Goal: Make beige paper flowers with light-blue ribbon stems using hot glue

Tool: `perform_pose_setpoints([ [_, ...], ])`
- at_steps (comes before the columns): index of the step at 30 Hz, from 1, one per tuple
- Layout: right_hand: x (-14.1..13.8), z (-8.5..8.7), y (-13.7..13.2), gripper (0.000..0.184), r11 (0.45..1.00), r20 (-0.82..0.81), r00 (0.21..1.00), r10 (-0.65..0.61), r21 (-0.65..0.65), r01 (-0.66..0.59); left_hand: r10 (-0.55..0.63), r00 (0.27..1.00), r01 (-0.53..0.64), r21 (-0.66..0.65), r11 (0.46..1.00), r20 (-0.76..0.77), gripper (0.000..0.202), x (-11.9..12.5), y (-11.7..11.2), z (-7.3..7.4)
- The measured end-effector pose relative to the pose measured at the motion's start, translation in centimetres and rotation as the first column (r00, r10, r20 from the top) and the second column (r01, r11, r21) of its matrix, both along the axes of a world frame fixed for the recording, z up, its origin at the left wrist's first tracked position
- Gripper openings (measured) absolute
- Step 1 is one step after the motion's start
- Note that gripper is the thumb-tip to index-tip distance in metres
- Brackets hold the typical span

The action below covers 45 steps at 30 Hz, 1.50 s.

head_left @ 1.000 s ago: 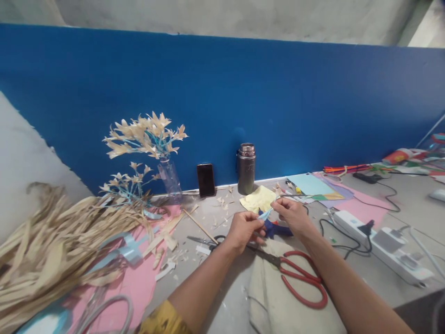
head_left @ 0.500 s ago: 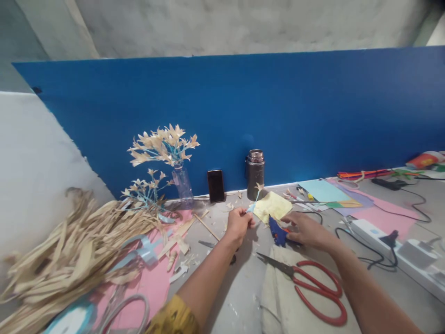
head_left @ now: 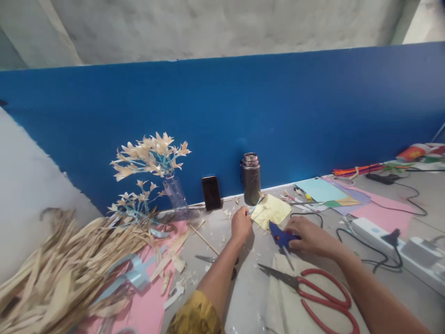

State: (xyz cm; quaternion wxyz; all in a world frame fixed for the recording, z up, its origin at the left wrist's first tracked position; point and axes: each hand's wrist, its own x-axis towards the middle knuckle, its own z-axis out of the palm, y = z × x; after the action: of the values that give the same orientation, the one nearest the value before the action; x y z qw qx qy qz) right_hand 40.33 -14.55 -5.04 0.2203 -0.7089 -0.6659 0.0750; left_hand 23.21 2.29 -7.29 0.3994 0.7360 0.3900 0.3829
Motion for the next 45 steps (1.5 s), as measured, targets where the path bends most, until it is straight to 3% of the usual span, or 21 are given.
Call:
perform_pose_setpoints([
  [2, 0.8, 0.6, -0.4, 0.017, 1.000, -0.183, 0.983, 0.000, -0.013, -0.002, -0.003, 1.000, 0.003, -0.002, 1.000, -0.007, 0.021, 0.0, -0.1, 0.0],
  [4, 1.5, 1.0, -0.7, 0.022, 0.999, -0.412, 0.910, -0.047, -0.024, 0.041, 0.006, 1.000, -0.006, -0.018, 1.000, 0.017, 0.020, 0.0, -0.1, 0.0],
  [7, 1.9, 1.0, -0.8, 0.040, 0.995, -0.725, 0.684, -0.082, -0.019, 0.100, 0.048, 0.994, -0.041, -0.074, 0.996, 0.101, 0.018, 0.2, 0.2, -0.4],
  [9, 1.7, 0.6, -0.6, 0.048, 0.994, -0.842, 0.537, -0.051, 0.011, 0.112, 0.073, 0.983, -0.048, -0.147, 0.988, 0.169, 0.016, 0.4, 0.5, -0.6],
  [11, 1.2, 0.2, -0.3, 0.048, 0.993, -0.878, 0.478, -0.011, 0.048, 0.112, 0.077, 0.970, -0.020, -0.238, 0.971, 0.230, 0.012, 0.7, 0.6, -0.9],
  [17, -0.8, -0.8, 0.7, 0.049, 0.993, -0.815, 0.580, -0.002, 0.067, 0.097, 0.031, 0.927, 0.124, -0.384, 0.915, 0.374, 0.006, 1.3, 0.0, -1.1],
  [24, -1.8, -0.1, 1.0, 0.055, 0.989, -0.752, 0.659, -0.008, 0.092, 0.117, 0.015, 0.887, 0.225, -0.461, 0.858, 0.461, 0.017, 1.8, -1.0, -0.9],
  [45, -1.6, 0.4, 0.9, 0.054, 0.991, -0.722, 0.692, -0.011, 0.083, 0.103, 0.060, 0.827, 0.307, -0.538, 0.785, 0.559, 0.029, 1.9, -1.0, -1.4],
])
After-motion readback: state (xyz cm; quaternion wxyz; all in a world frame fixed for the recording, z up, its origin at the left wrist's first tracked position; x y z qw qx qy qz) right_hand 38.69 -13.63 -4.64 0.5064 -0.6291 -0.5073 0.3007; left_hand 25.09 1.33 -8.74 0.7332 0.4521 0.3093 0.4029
